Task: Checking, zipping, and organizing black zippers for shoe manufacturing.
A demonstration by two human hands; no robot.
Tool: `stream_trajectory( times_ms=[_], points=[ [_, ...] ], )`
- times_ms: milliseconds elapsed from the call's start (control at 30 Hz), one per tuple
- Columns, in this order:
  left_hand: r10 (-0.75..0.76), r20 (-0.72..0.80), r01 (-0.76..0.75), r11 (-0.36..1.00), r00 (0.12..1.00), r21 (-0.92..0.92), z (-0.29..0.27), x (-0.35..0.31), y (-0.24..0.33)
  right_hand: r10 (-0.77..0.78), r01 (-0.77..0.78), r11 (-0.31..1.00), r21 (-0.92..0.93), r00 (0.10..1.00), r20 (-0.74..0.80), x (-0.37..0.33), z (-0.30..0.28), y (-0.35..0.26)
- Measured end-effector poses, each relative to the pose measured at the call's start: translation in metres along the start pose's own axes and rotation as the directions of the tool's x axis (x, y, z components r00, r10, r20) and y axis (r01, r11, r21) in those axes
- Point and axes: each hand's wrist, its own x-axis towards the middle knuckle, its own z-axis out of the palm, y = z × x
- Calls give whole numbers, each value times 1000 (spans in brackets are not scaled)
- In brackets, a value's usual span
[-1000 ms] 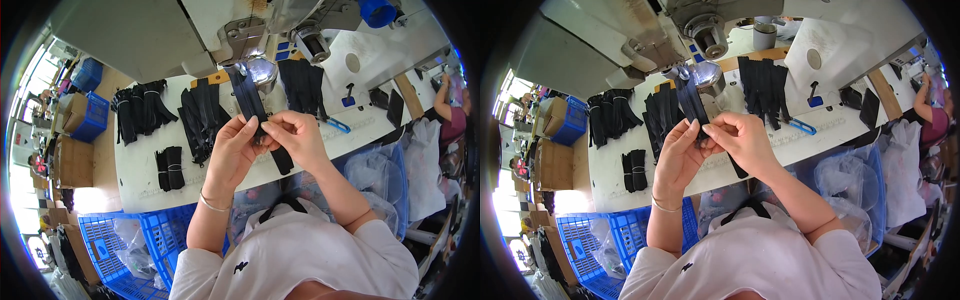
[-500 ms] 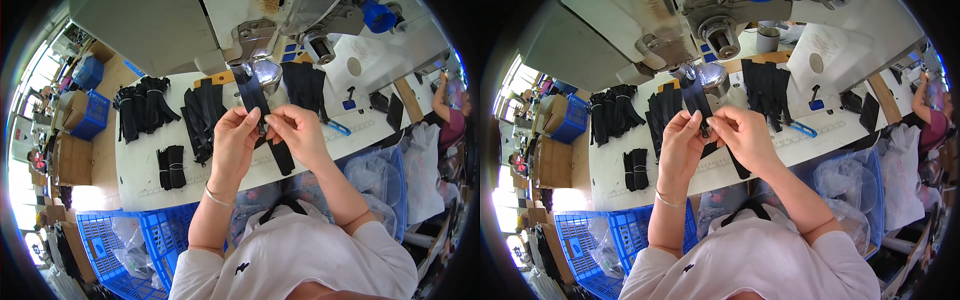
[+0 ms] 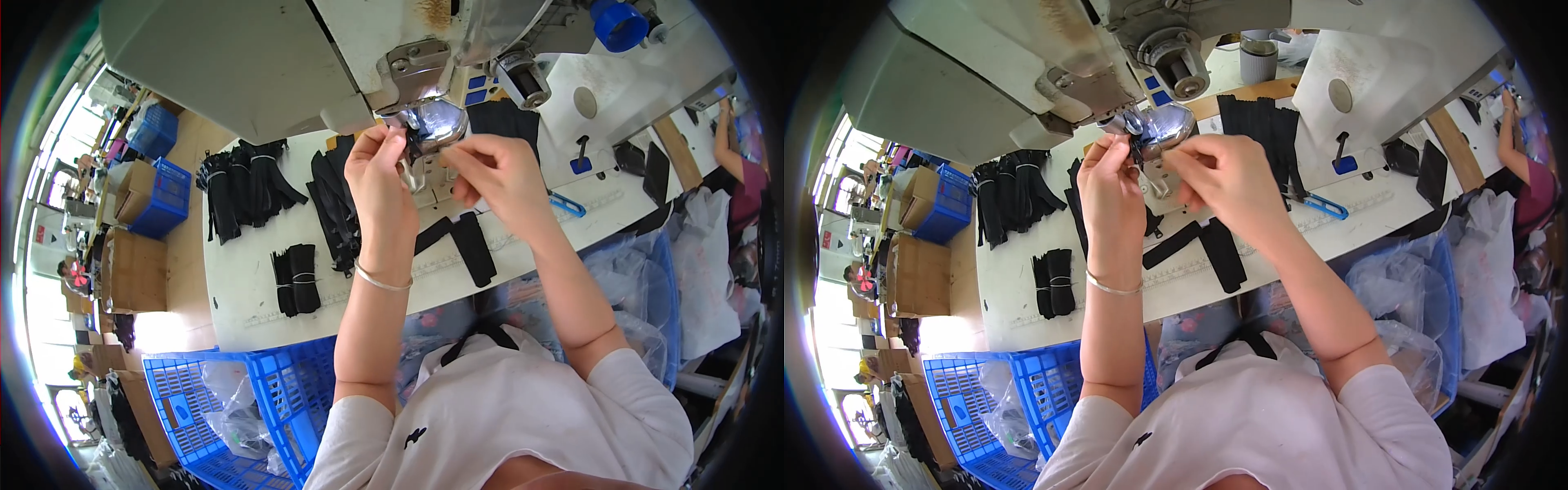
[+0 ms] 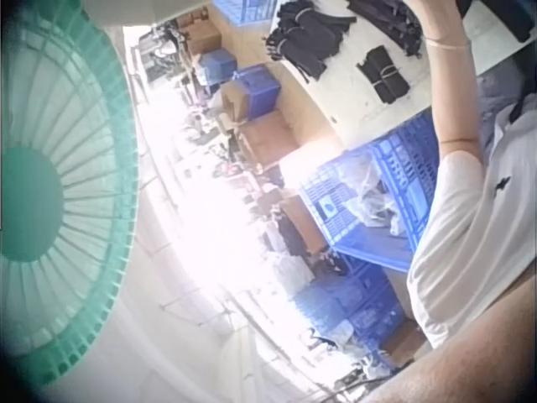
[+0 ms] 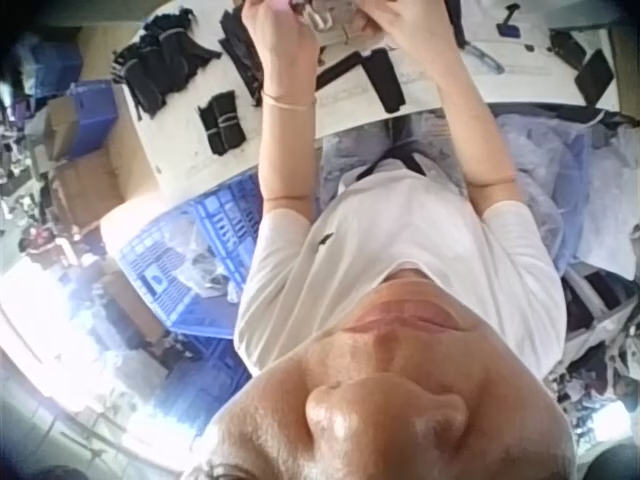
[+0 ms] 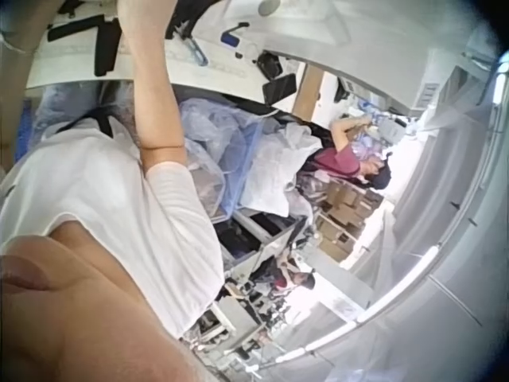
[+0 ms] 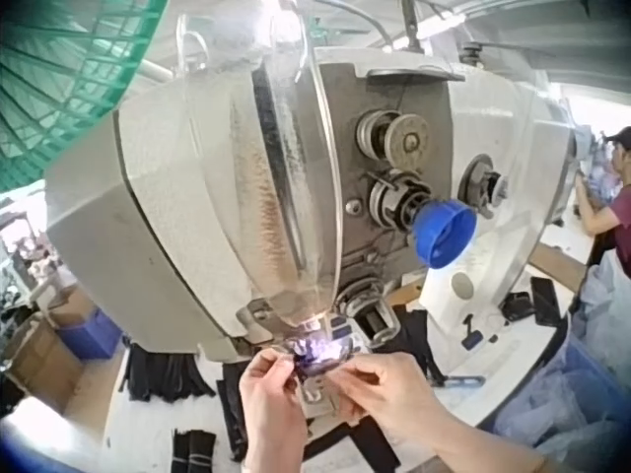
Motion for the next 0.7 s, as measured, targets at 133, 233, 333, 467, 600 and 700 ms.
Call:
stream_trajectory(
  times_ms=[133,233,333,467,600,700],
  points=[
    [9,9,-9,999,1000,-51,1,13,-2,91,-90,996,14,995,-37,-31,-28,29],
    [9,36,-7,999,999,-34,-2,16,-2,161,-181,980,-84,966,-200,-60,-60,67],
    [17,64,-16,1000,998,-20,-8,23,-7,-200,-41,751,-659,937,-286,-77,-101,96],
    [6,48,-3,998,999,-59,-5,23,-2,-227,-71,543,-837,947,-228,-91,-138,128],
    [-26,-20,25,998,999,-52,-12,16,8,-277,-112,658,-744,883,-378,-92,-156,136],
    [65,-89,-55,993,994,105,-39,9,13,-325,-205,588,-783,826,-461,-88,-184,138]
  ],
)
